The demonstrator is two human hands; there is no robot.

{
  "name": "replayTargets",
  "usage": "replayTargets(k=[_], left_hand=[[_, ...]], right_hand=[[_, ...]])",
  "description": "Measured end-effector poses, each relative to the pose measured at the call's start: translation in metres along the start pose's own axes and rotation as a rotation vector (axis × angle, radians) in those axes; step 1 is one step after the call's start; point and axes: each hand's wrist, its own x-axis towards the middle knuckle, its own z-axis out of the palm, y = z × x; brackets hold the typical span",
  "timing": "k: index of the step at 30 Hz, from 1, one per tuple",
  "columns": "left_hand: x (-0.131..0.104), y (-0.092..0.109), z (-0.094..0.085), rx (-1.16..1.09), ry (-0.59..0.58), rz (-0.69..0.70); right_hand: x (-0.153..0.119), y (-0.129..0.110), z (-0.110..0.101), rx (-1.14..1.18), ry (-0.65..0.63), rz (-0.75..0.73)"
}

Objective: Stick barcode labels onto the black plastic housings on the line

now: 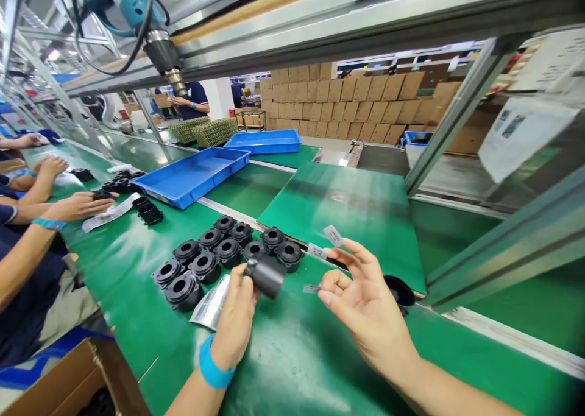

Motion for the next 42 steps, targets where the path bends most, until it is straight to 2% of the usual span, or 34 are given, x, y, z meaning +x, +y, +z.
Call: replayTargets(k=[5, 8, 11, 16, 17, 22, 27, 32, 36, 42], left_hand=[[-0.006, 0.021, 0.007, -0.72, 0.131, -0.395], [-0.01, 0.025, 0.007, -0.913, 0.206, -0.522], [-0.014, 0.028, 0.008, -0.948, 0.22, -0.583], [-0.02, 0.03, 0.009, -1.036, -0.021, -0.654], [-0.021, 0.03, 0.009, -1.046, -0.038, -0.669], [-0.022, 0.027, 0.006, -1.109, 0.047, -0.704], [-0.019, 0.024, 0.001, -1.121, 0.084, -0.725], [-0.02, 0.029, 0.002, -1.041, 0.055, -0.66], [-0.025, 0.036, 0.007, -0.973, 0.043, -0.592], [-0.033, 0.034, 0.008, -0.879, 0.054, -0.616]], right_hand=[[0.002, -0.002, -0.001, 0.016, 0.005, 0.062], [0.003, -0.003, -0.001, 0.032, 0.008, 0.091], [0.004, -0.003, 0.0, 0.048, -0.002, 0.121], [0.004, -0.002, 0.001, 0.066, -0.003, 0.17], [0.004, -0.002, 0.001, 0.067, -0.001, 0.173], [0.005, -0.003, 0.001, 0.06, 0.0, 0.174], [0.005, -0.001, 0.002, 0.053, 0.013, 0.18], [0.004, -0.002, 0.002, 0.029, 0.04, 0.183], [0.007, -0.014, 0.007, 0.0, 0.096, 0.173], [0.011, -0.022, 0.021, 0.032, 0.091, 0.138]])
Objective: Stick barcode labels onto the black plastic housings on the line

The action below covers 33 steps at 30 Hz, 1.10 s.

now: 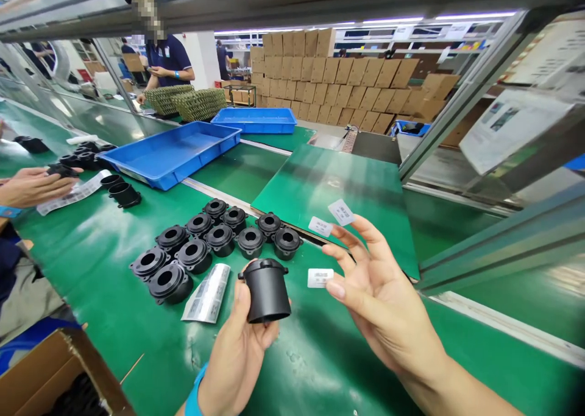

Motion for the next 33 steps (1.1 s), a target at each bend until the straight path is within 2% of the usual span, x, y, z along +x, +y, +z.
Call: replayTargets(k=[3, 10, 16, 22, 25, 33], left_hand=[[0.0, -0.003, -0.003, 0.027, -0.01, -0.014], [-0.004, -0.001, 0.001, 0.074, 0.023, 0.048], [-0.003, -0.003, -0.006, 0.14, -0.041, 0.087], [-0.005, -0.01, -0.005, 0.262, 0.04, 0.208], [-0.006, -0.014, -0.005, 0.299, 0.032, 0.256], [-0.006, -0.015, -0.013, 0.374, 0.048, 0.271]], right_hand=[[0.001, 0.007, -0.001, 0.013, -0.042, 0.038], [0.001, 0.014, -0.003, 0.027, -0.109, 0.061], [-0.003, 0.021, 0.001, 0.032, -0.116, 0.077], [-0.011, 0.03, 0.004, 0.055, -0.142, 0.087], [-0.014, 0.036, 0.006, 0.079, -0.159, 0.098], [-0.022, 0.045, 0.006, 0.078, -0.2, 0.136]])
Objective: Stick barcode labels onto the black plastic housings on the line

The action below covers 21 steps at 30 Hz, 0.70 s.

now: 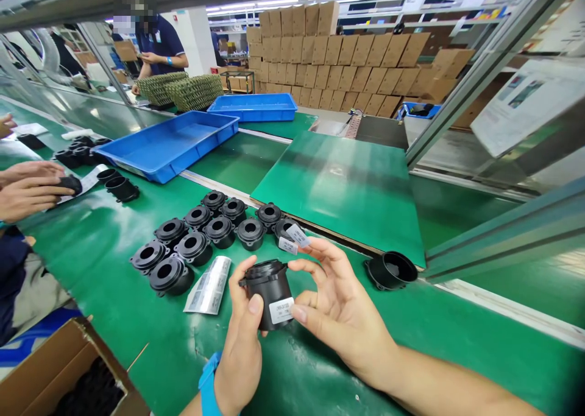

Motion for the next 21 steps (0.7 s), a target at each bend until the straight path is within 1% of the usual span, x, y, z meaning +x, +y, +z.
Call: replayTargets(k=[5, 11, 15, 21], left_hand=[[0.0013, -0.002, -0.0046, 0.023, -0.028, 0.003], [0.0029, -0.0032, -0.0046, 0.019, -0.032, -0.022], [0.0028, -0.0037, -0.0043, 0.035, -0.035, -0.008], [0.0043, -0.0036, -0.0057, 0.028, -0.019, -0.041]], right_hand=[[-0.0019, -0.0002, 0.0027, -0.049, -0.002, -0.039], [-0.0043, -0.0004, 0.0037, -0.087, 0.01, -0.08], [-0.0043, -0.0002, 0.0043, -0.105, 0.019, -0.102], [-0.0032, -0.0002, 0.0039, -0.112, -0.014, -0.098]])
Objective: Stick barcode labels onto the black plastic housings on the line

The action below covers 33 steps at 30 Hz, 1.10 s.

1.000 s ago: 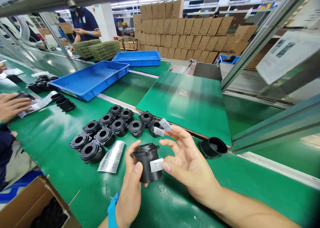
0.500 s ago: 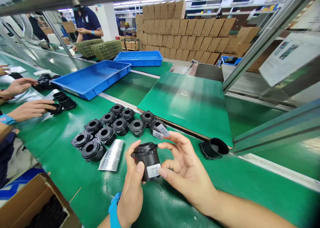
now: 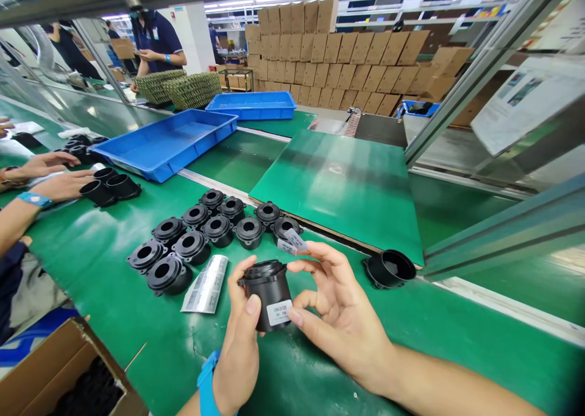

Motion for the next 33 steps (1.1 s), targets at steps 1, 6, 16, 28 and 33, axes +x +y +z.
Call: replayTargets(k=[1, 6, 16, 28, 33], left_hand=[[0.0, 0.0, 0.0, -0.001, -0.003, -0.004], [0.001, 0.0, -0.001, -0.021, 0.0, -0.001], [0.001, -0.005, -0.002, 0.034, -0.059, 0.03], [0.002, -0.01, -0.006, 0.103, -0.098, 0.131], [0.003, -0.012, -0.009, 0.123, -0.126, 0.15]], right_hand=[[0.0, 0.0, 0.0, 0.003, -0.005, 0.003], [-0.001, -0.001, 0.001, 0.015, -0.005, 0.008], [0.0, 0.002, -0.001, 0.006, -0.019, 0.02], [-0.001, 0.003, -0.004, -0.006, -0.021, 0.031], [0.0, 0.004, -0.004, -0.012, -0.024, 0.018]])
